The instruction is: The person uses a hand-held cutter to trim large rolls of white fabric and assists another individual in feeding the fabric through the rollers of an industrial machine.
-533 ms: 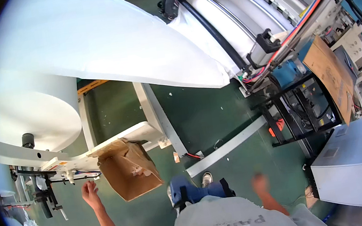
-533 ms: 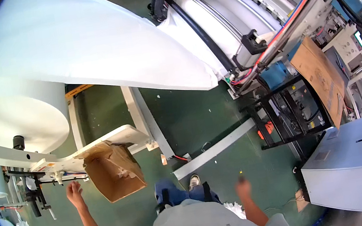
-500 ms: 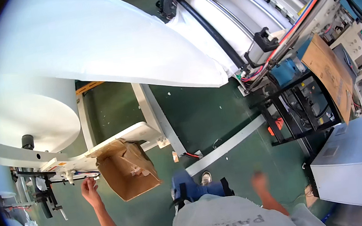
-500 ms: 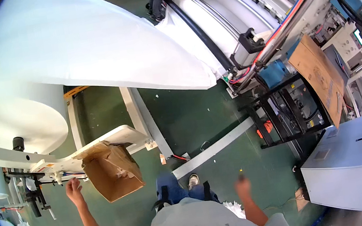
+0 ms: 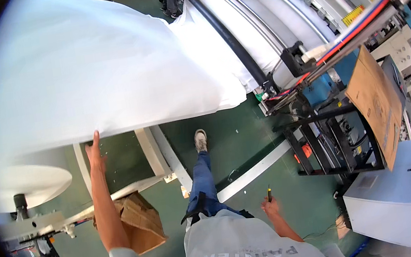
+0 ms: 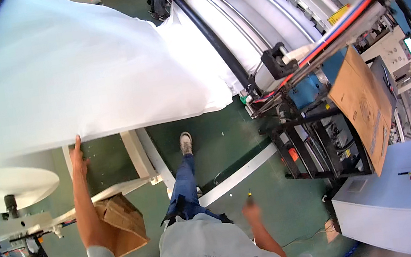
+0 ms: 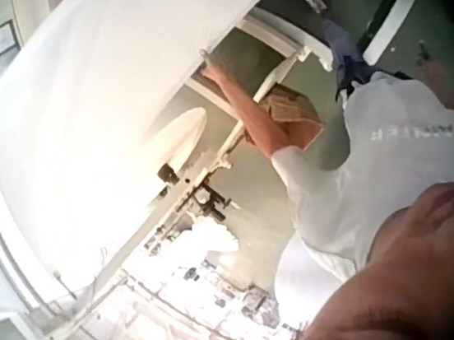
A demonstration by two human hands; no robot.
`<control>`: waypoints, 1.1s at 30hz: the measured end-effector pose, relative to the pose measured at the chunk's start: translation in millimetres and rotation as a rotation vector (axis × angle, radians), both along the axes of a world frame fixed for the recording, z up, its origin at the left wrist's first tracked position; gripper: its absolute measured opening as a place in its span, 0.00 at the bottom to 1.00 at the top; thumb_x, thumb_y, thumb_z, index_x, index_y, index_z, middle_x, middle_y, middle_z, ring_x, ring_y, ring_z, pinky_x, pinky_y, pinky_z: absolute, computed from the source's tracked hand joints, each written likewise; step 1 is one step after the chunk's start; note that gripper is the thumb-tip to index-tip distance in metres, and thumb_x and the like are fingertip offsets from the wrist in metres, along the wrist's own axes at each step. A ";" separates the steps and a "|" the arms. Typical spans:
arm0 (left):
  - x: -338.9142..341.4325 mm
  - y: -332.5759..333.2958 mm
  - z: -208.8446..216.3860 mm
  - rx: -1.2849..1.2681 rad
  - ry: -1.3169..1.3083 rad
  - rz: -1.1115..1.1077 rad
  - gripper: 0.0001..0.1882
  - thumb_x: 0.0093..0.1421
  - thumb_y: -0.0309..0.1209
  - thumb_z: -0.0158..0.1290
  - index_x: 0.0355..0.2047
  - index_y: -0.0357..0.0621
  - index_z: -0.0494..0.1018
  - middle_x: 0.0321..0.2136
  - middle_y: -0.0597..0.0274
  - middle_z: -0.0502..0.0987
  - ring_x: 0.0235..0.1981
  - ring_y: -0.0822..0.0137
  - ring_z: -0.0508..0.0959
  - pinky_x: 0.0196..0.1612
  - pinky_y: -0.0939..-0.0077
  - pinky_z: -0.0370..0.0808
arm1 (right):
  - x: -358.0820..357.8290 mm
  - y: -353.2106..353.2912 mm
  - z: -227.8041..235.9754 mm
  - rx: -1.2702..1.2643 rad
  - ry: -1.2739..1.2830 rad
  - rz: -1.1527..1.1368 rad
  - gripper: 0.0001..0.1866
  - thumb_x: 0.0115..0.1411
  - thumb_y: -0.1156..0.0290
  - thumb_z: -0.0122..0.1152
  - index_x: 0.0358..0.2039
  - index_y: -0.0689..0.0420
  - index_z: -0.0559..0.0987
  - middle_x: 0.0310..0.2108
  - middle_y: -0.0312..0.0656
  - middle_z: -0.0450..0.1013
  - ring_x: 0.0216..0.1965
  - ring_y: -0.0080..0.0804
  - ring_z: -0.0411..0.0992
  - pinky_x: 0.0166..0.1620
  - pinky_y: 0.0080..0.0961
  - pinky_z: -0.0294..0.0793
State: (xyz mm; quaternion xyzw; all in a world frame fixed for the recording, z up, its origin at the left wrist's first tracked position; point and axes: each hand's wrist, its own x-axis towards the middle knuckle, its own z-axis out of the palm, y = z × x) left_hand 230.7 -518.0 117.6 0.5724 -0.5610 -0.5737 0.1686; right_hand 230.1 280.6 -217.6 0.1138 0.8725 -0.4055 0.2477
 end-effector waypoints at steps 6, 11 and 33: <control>-196.7 -167.8 -72.5 0.274 0.555 0.176 0.41 0.62 0.63 0.57 0.67 0.51 0.65 0.60 0.62 0.74 0.56 0.53 0.75 0.53 0.42 0.76 | -149.7 -74.9 -3.3 -0.038 0.189 -0.032 0.15 0.68 0.71 0.51 0.52 0.63 0.75 0.29 0.46 0.77 0.22 0.28 0.75 0.23 0.24 0.73; -235.1 -295.1 -89.5 -0.072 0.321 0.267 0.33 0.70 0.55 0.51 0.64 0.44 0.67 0.58 0.56 0.76 0.53 0.53 0.78 0.52 0.50 0.79 | -310.9 -184.7 169.7 -0.222 -0.023 -0.294 0.17 0.65 0.74 0.54 0.52 0.65 0.75 0.30 0.45 0.80 0.24 0.27 0.78 0.26 0.22 0.76; -317.0 79.2 -163.4 0.393 -0.365 -0.260 0.43 0.62 0.64 0.53 0.58 0.35 0.72 0.43 0.48 0.82 0.41 0.49 0.80 0.46 0.52 0.77 | -743.1 -365.9 228.9 -0.392 -0.182 -0.194 0.18 0.64 0.75 0.59 0.54 0.60 0.72 0.30 0.40 0.77 0.21 0.24 0.70 0.23 0.25 0.70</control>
